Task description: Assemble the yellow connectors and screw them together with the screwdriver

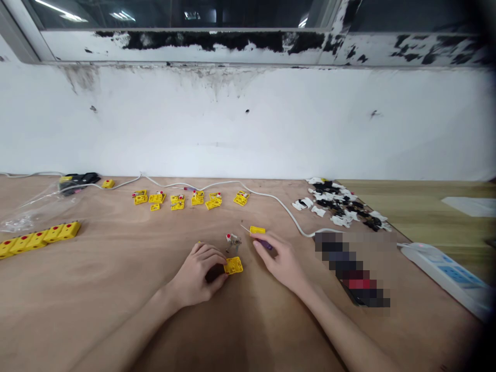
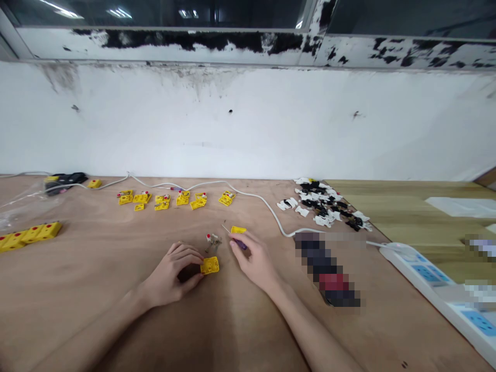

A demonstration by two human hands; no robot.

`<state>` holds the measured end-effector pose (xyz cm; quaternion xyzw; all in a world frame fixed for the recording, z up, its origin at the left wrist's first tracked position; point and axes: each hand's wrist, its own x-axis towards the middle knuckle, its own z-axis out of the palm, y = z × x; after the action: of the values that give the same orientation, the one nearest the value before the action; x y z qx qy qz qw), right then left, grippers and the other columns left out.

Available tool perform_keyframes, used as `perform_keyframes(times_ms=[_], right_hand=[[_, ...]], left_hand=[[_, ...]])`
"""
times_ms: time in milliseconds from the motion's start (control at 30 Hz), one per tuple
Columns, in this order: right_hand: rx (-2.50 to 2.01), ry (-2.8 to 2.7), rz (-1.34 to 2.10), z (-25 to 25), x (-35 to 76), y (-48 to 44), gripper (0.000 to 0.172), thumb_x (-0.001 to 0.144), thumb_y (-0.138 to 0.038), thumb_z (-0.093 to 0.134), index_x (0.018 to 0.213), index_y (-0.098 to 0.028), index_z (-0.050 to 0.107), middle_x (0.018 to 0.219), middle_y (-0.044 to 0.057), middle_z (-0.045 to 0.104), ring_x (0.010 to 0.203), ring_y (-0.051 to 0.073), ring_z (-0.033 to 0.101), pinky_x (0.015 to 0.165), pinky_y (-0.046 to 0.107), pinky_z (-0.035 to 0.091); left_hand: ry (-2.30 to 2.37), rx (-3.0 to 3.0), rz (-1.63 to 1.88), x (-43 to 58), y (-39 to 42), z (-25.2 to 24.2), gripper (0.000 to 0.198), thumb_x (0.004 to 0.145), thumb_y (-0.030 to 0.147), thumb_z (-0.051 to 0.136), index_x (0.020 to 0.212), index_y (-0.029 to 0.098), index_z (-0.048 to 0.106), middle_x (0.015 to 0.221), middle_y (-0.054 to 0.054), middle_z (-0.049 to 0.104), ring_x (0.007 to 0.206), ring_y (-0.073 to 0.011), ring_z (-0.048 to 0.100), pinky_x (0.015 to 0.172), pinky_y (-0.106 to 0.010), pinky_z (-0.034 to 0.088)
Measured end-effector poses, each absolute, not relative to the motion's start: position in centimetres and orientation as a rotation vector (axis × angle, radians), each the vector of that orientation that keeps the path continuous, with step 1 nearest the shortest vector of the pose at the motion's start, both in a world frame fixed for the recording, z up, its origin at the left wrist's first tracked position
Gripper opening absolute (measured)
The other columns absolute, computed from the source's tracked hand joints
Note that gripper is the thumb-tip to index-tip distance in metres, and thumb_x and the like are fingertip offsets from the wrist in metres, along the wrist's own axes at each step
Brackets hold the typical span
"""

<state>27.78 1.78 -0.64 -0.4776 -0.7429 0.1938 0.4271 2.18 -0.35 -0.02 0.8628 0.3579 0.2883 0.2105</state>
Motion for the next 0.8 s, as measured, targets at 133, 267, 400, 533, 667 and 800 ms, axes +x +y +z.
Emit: perform_keyframes(times_ms=[133,267,400,533,667,800], right_hand=[[-1.239,-2.037,0.445,-1.1,27.8,1.9,0.023,0.097,-0.031,0.055,0.113,-0.026,0.071,0.099,0.007,0.068,0.093,0.024,0.065,0.083,0.039,0.053],[-1.378,-2.132,0.215,-1.8,27.9,2.0,0.025,0.096,-0.034,0.058,0.118,-0.031,0.07,0.101,0.007,0.064,0.099,0.027,0.059,0.087,0.045,0.046],[-1.468,-2.097,0.016,-1.6,27.1,2.2,0.022,0.096,-0.037,0.058,0.111,-0.033,0.074,0.105,0.009,0.061,0.096,0.028,0.055,0.083,0.045,0.043],[-1.469,-2.085,-0.117,-1.5,25.1,2.7,0.023,0.096,-0.032,0.056,0.113,-0.03,0.072,0.116,0.011,0.059,0.102,0.031,0.051,0.085,0.048,0.042],[-1.448,-2.123,-0.153,-2.0,23.5,3.2,0.019,0.096,-0.028,0.057,0.108,-0.029,0.072,0.119,0.011,0.059,0.104,0.031,0.05,0.085,0.048,0.042],[-1.449,-2.105,-0.114,-2.3,23.2,3.5,0.017,0.094,-0.024,0.059,0.1,-0.029,0.074,0.118,0.01,0.061,0.104,0.031,0.051,0.086,0.047,0.042]], left_hand=[[0.904,2.398,0.786,2.1,-0.5,0.2,0.03,0.078,0.019,0.068,0.107,0.023,0.063,0.106,-0.005,0.072,0.1,-0.0229,0.065,0.099,-0.043,0.043],[0.796,2.424,0.742,2.2,-0.6,0.3,0.033,0.075,0.017,0.067,0.106,0.023,0.062,0.104,-0.005,0.073,0.097,-0.0221,0.065,0.098,-0.041,0.043],[0.762,2.423,0.72,2.3,-0.7,0.2,0.019,0.073,0.017,0.066,0.09,0.023,0.06,0.1,-0.005,0.073,0.093,-0.0213,0.065,0.095,-0.04,0.044],[0.728,2.442,0.723,2.6,-0.7,0.1,0.02,0.069,0.016,0.068,0.074,0.023,0.05,0.093,-0.003,0.072,0.089,-0.0198,0.064,0.093,-0.039,0.044],[0.665,2.456,0.721,2.8,-0.9,0.3,0.024,0.068,0.015,0.068,0.069,0.022,0.046,0.091,-0.002,0.071,0.088,-0.0191,0.063,0.091,-0.038,0.044],[0.658,2.444,0.715,2.8,-1.0,0.4,0.024,0.067,0.015,0.068,0.068,0.022,0.045,0.089,-0.001,0.07,0.086,-0.0194,0.062,0.088,-0.038,0.044]])
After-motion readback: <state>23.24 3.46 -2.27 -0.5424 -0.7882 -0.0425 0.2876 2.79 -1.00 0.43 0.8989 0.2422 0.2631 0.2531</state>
